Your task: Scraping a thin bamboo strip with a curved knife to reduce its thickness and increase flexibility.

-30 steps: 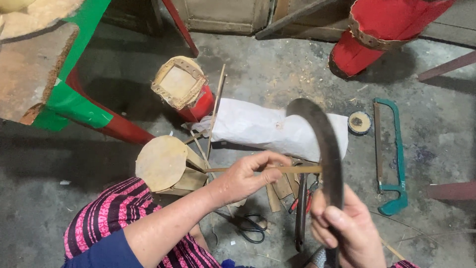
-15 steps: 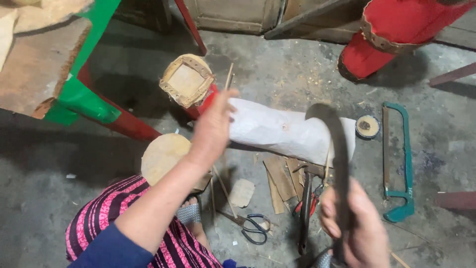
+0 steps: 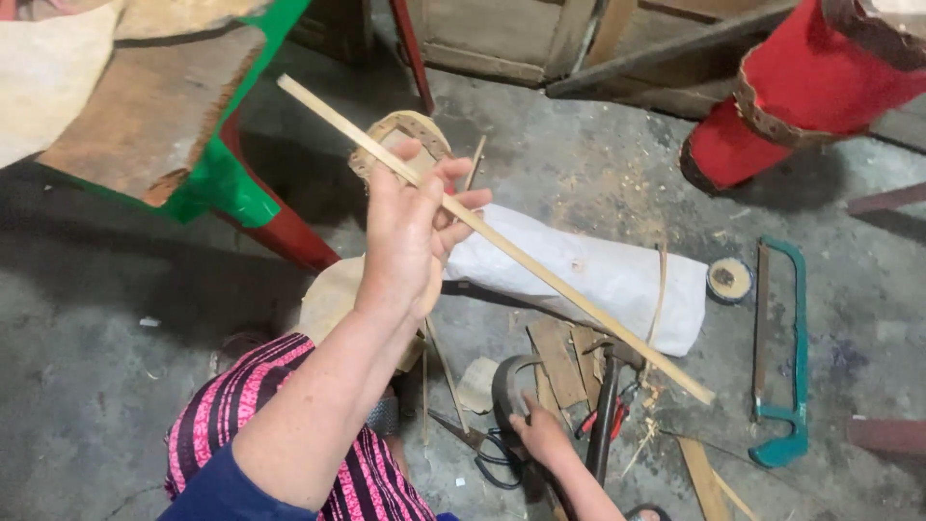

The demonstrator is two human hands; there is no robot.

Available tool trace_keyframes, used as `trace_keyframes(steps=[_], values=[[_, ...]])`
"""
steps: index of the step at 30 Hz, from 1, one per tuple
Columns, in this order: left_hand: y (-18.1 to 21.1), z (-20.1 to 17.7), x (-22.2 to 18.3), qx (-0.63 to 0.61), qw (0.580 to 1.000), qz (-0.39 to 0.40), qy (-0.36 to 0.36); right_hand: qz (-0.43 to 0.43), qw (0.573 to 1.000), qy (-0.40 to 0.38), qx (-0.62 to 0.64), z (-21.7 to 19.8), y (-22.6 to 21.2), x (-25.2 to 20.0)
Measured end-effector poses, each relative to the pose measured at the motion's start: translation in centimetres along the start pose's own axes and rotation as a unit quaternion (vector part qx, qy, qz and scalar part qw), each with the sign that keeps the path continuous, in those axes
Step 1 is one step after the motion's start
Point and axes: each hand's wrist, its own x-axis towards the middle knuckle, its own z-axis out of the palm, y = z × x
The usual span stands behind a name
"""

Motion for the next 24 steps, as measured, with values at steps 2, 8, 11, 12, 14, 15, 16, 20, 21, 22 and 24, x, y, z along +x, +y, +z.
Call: trace_keyframes(steps=[2, 8, 11, 12, 14, 15, 16, 20, 21, 22, 24], values=[[0.0, -0.5, 0.5, -0.042, 0.999, -0.006, 0.009, -0.098, 0.991, 0.061, 0.071, -6.0, -10.5, -7.2], [-1.0, -0.6, 1.0, -0.145, 0.987, -0.058, 0.038, -0.343, 0.832, 0.236, 0.367, -17.1, -16.2, -22.6], [-0.8, 0.7, 0.0, -0.141, 0.988, -0.062, 0.014, -0.258, 0.910, 0.185, 0.266, -18.9, -13.7, -22.8], [-0.6, 1.3, -0.5, -0.121, 0.992, -0.045, 0.000, -0.134, 0.981, 0.124, 0.069, -19.2, -11.8, -21.6], [-0.9, 1.7, -1.2, -0.032, 0.996, 0.060, -0.066, -0.206, 0.971, 0.115, 0.042, -18.5, -11.5, -23.4], [-0.9, 1.9, -1.5, 0.060, 0.976, 0.169, -0.123, -0.281, 0.955, 0.100, 0.014, -18.2, -11.4, -24.1], [-1.7, 2.2, -2.0, 0.062, 0.977, 0.165, -0.123, -0.278, 0.955, 0.098, 0.017, -18.6, -11.4, -24.7], [-5.1, 3.9, -4.0, 0.061, 0.948, 0.108, -0.292, -0.240, 0.907, 0.307, 0.162, -20.6, -11.8, -24.8], [-6.1, 4.2, -4.4, 0.073, 0.941, 0.072, -0.323, -0.203, 0.917, 0.272, 0.207, -21.2, -12.1, -24.3], [-6.6, 4.4, -4.8, 0.074, 0.939, 0.069, -0.328, -0.200, 0.916, 0.275, 0.211, -20.9, -11.5, -23.7], [-7.8, 4.5, -5.6, 0.097, 0.927, 0.046, -0.359, -0.212, 0.924, 0.210, 0.237, -20.1, -10.5, -22.4]])
